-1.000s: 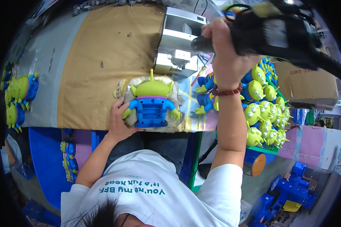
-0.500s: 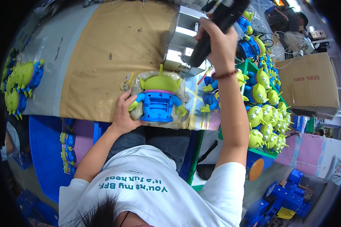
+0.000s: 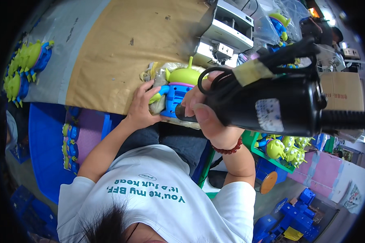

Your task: Cleaning toy alien figures with an air blower nozzle and placing them in a blue plastic bin.

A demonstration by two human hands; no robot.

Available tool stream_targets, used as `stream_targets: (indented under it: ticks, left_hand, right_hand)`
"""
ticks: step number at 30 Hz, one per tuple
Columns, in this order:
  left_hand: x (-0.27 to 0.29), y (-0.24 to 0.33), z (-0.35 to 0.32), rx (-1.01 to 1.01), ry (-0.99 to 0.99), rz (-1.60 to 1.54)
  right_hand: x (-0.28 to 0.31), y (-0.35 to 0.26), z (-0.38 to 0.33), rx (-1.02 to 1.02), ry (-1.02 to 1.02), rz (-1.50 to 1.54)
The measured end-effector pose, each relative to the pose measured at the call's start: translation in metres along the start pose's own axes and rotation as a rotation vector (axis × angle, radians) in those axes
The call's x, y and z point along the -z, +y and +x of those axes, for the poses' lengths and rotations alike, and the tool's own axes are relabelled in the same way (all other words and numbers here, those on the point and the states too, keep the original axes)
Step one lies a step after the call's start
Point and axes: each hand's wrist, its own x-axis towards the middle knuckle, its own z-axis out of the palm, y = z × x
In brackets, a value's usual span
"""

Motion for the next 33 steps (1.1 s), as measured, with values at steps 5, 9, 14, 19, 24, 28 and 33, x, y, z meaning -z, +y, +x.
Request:
stream_targets:
  ticks: [5,9,14,19,24,28,33]
  left_hand:
    - [0.001,0.002,0.001,-0.017,0.021,0.008]
    - [0.001,0.001,0.001,-0.019,0.022,0.002]
    - [0.001,0.002,0.0,-0.012,0.021,-0.004]
    - [0.001,0.003,0.002,-0.015,0.017,0.005]
    - [-0.002,0.0,0.002,-0.029,0.028,0.01]
    - [-0.003,-0.001,0.003,-0.031,0.02,0.014]
    - [-0.002,0.001,0.004,-0.005,-0.013,0.025]
  right_hand:
    - [0.008,0.016,0.001,0.088,-0.233,-0.264]
    - [-0.003,0.027,-0.003,0.119,-0.215,-0.053]
    - [-0.003,0.03,-0.004,0.125,-0.271,-0.041]
    - [-0.002,0.029,-0.007,0.11,-0.213,-0.1]
    - [0.014,0.016,0.002,0.04,-0.201,-0.105]
    - [0.039,-0.014,0.036,0.118,0.043,0.152]
    - [0.116,-0.005,0.099,0.206,0.372,-0.262]
